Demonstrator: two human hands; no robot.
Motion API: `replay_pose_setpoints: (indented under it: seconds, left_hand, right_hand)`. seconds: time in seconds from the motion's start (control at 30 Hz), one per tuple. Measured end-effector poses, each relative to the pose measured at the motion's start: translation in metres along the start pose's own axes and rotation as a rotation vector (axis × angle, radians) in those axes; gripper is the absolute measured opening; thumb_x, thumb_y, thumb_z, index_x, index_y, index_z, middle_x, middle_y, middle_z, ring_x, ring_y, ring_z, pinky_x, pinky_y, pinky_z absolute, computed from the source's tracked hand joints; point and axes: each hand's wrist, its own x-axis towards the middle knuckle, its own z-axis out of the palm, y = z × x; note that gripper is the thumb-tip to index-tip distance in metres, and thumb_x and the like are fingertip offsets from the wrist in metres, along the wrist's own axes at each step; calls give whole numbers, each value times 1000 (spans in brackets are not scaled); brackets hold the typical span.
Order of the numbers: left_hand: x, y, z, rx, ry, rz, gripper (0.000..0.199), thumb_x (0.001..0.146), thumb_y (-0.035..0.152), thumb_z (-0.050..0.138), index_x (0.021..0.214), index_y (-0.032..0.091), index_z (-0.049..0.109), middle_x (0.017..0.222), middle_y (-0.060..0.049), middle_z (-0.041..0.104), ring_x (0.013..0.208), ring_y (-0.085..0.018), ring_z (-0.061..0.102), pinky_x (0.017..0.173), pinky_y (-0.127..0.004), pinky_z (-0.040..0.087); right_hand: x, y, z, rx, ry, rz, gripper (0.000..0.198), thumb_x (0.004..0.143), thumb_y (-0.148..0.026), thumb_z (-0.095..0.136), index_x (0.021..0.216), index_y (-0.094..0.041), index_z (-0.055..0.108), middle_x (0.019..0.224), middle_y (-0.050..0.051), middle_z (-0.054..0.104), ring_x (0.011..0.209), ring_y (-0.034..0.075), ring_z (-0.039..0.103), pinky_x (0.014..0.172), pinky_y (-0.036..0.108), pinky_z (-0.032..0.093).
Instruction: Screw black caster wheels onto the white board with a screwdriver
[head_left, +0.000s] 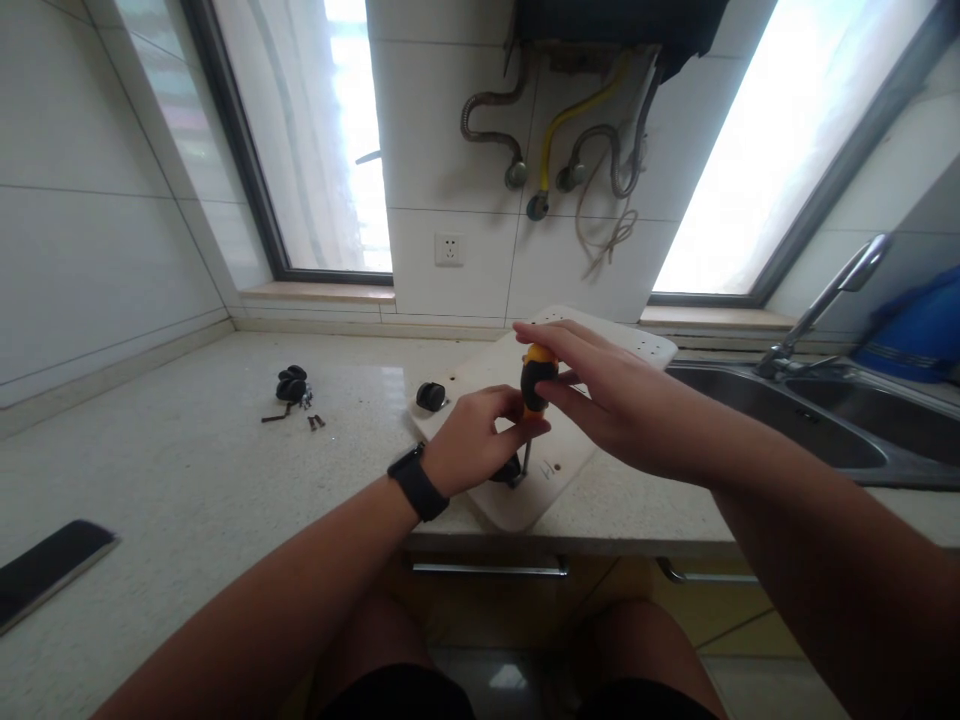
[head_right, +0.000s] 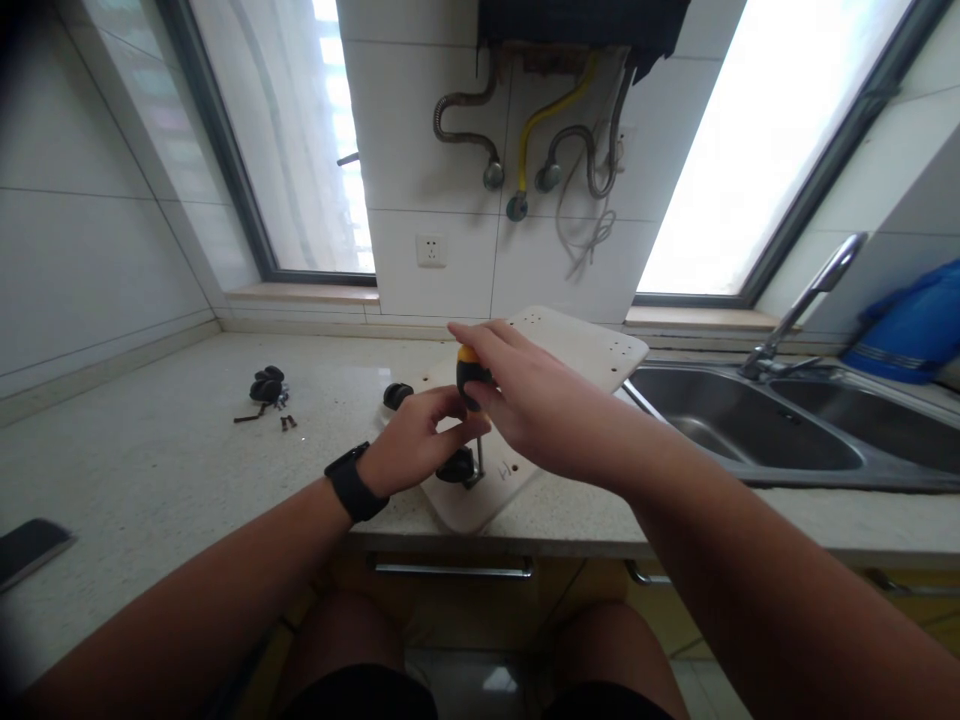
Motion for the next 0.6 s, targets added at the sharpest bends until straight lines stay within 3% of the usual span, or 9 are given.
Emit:
replay_pose_setpoints:
  seconds: [0.13,0.27,0.4,0.53,0.6]
  left_hand:
    - [2,3,-8,-37,-99,-27,19,97,35,71,99,17,75,101,-7,80,92,-22,72,82,-36,53]
    - [0,-2,-7,-59,-113,-50,25,99,40,68,105,17,76,105,-9,80,96,-24,74,87,-39,56]
    - [-4,-9,2,-76,-14,-47,34,96,45,72,113,16,75,105,-10,78,95,-23,73,87,-39,58]
    - [-6,-10,7,-53,95,-55,40,82,48,87,104,17,75,95,-6,76,85,-20,70,79,-36,57]
    - [-6,-8,7,-43,115,-57,35,83,47,87,98,18,75,89,-4,76,80,-19,68,75,-34,56]
  right_hand:
    - [1,6,0,57,35,32,47,97,-22,56,143,-25,61,129,8,72,117,26,68,100,44,56]
    - [5,1,3,-34,127,115,34,90,-20,69,123,-23,70,114,6,76,100,25,72,88,41,58]
    - [6,-1,11,-123,217,163,33,83,-32,84,110,-20,69,100,8,74,85,24,69,74,38,55]
    - [6,-4,18,-166,269,227,37,81,-41,86,101,-21,63,93,8,70,78,25,65,69,39,51]
    - [6,-5,17,-178,269,230,38,81,-44,85,98,-21,60,91,7,69,78,26,65,70,41,51]
